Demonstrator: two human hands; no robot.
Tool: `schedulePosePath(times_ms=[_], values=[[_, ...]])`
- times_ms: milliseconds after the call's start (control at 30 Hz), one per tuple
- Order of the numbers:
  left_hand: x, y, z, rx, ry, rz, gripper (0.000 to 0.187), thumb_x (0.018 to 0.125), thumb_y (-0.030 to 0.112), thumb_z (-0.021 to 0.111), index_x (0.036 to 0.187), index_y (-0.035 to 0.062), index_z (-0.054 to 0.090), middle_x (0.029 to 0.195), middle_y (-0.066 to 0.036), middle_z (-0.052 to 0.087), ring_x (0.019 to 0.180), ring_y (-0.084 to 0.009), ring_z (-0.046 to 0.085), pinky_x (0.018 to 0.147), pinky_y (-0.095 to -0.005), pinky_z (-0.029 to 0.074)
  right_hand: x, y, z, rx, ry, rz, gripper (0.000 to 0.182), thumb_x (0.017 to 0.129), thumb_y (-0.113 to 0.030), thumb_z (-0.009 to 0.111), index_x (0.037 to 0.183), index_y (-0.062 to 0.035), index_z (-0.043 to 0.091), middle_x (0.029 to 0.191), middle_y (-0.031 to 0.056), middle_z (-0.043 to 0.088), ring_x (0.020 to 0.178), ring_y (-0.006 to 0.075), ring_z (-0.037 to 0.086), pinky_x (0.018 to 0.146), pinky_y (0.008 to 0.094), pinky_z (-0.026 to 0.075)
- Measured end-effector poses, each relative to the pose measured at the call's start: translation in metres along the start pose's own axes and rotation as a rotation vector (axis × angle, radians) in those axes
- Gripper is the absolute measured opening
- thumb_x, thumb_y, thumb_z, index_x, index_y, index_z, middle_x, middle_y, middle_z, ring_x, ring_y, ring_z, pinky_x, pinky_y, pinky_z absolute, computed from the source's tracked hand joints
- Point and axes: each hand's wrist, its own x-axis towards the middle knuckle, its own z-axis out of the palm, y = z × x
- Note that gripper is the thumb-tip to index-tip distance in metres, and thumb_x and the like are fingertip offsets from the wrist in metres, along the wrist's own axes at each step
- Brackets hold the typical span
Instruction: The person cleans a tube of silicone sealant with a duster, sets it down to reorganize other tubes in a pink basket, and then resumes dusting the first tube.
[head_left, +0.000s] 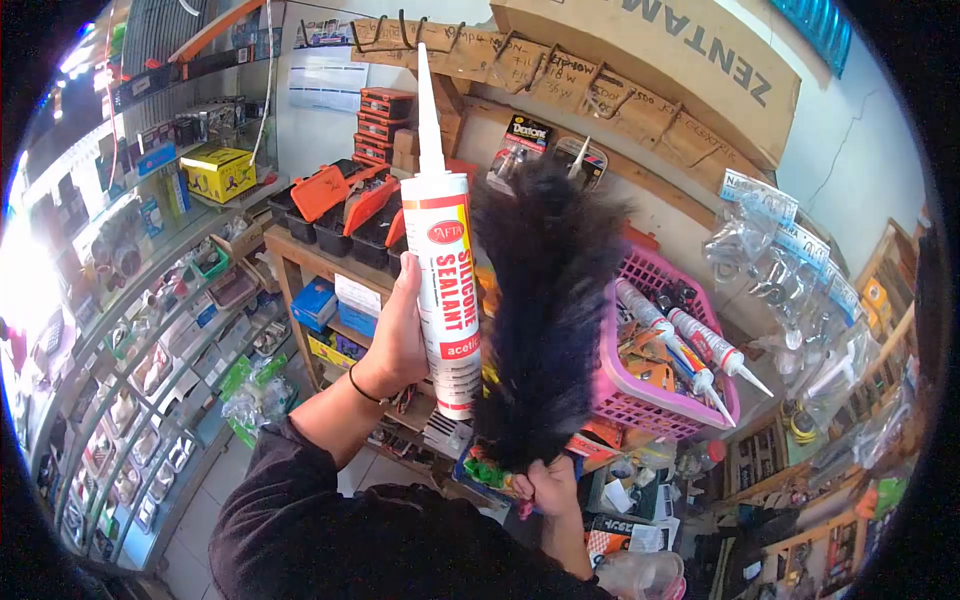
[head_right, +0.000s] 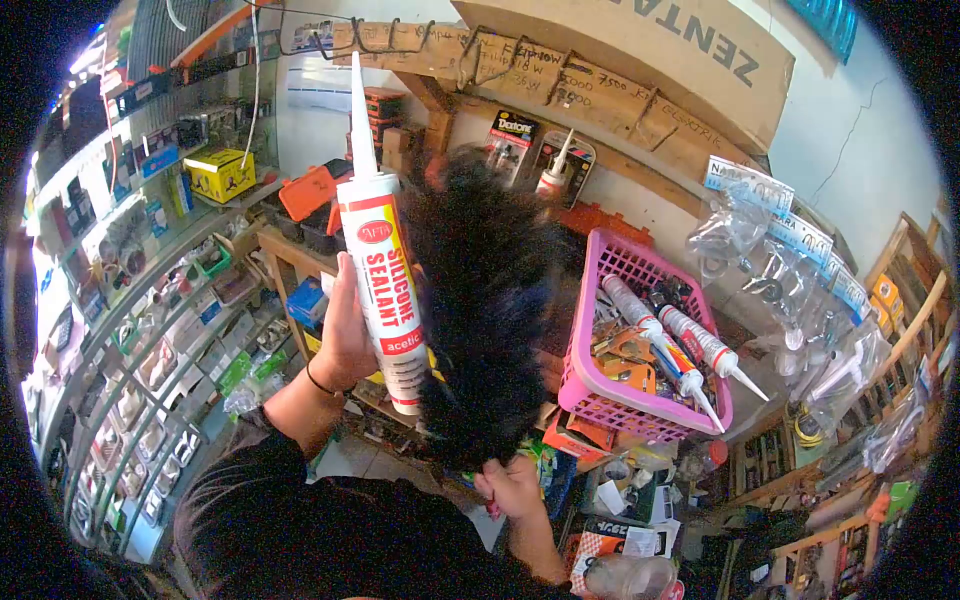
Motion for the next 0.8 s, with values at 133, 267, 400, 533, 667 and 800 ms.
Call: schedulePosePath(times_ms=[133, 267, 400, 533, 667, 800], values=[[0.025, -0.047, 0.029, 1.378, 1.022, 0.446, 0.046, 0.088, 0.043, 0.029, 0.111, 0.0051, 0.042, 0.098, -0.011, 0.054, 0.089, -0.0204, 0.054, 0.08, -0.0324, 0.044, -0.006, 0.002, 0.009, -0.165, -0.031, 0.023, 0.038, 0.085, -0.024, 0.049, 0.053, -0.0042, 0.047, 0.049, 0.0026, 0.047, 0.04, 0.0082, 0.043, 0.038, 0.0217, 0.033], [0.008, -0.011, 0.031, 0.188, 0.46, 0.032, 0.049, 0.088, 0.047, 0.026, 0.105, 0.0046, 0.045, 0.084, -0.009, 0.057, 0.075, -0.021, 0.057, 0.069, -0.0293, 0.048, -0.002, -0.002, 0.023, 0.275, 0.019, -0.011, 0.039, 0.085, -0.021, 0.05, 0.052, -0.0054, 0.036, 0.047, 0.0049, 0.04, 0.043, 0.011, 0.035, 0.04, 0.0236, 0.03], [0.001, -0.007, 0.014, -0.553, 0.573, 0.025, 0.056, 0.085, 0.053, 0.027, 0.106, 0.0046, 0.045, 0.09, -0.01, 0.056, 0.08, -0.0224, 0.055, 0.073, -0.0358, 0.046, -0.004, -0.012, 0.014, -0.183, 0.002, 0.129, 0.041, 0.087, -0.024, 0.047, 0.053, -0.0057, 0.033, 0.047, 0.0055, 0.036, 0.043, 0.0118, 0.032, 0.041, 0.0248, 0.028], [-0.015, -0.003, -0.013, 0.022, 0.148, -0.023, 0.052, 0.088, 0.045, 0.027, 0.118, 0.0048, 0.04, 0.109, -0.013, 0.048, 0.101, -0.0229, 0.047, 0.086, -0.0401, 0.038, 0.002, 0.0, 0.01, 0.24, -0.013, 0.0, 0.04, 0.087, -0.02, 0.046, 0.051, -0.0059, 0.034, 0.047, 0.0041, 0.04, 0.043, 0.0099, 0.037, 0.04, 0.0237, 0.03], [-0.007, -0.006, -0.006, -1.078, 0.477, 0.003, 0.05, 0.086, 0.049, 0.029, 0.103, 0.0054, 0.046, 0.086, -0.008, 0.056, 0.076, -0.0188, 0.055, 0.067, -0.0331, 0.047, 0.003, 0.005, 0.007, -0.011, -0.073, 0.104, 0.04, 0.087, -0.019, 0.045, 0.05, -0.0066, 0.035, 0.048, 0.0027, 0.043, 0.043, 0.0079, 0.04, 0.039, 0.0219, 0.031], [-0.013, -0.001, 0.005, 0.183, 0.56, 0.046, 0.052, 0.086, 0.05, 0.028, 0.104, 0.0056, 0.047, 0.089, -0.009, 0.057, 0.08, -0.0184, 0.057, 0.071, -0.0324, 0.048, 0.015, 0.0, 0.019, 0.155, -0.002, 0.137, 0.04, 0.085, -0.017, 0.05, 0.049, -0.0062, 0.036, 0.044, 0.0023, 0.041, 0.04, 0.0096, 0.041, 0.038, 0.0216, 0.032]])
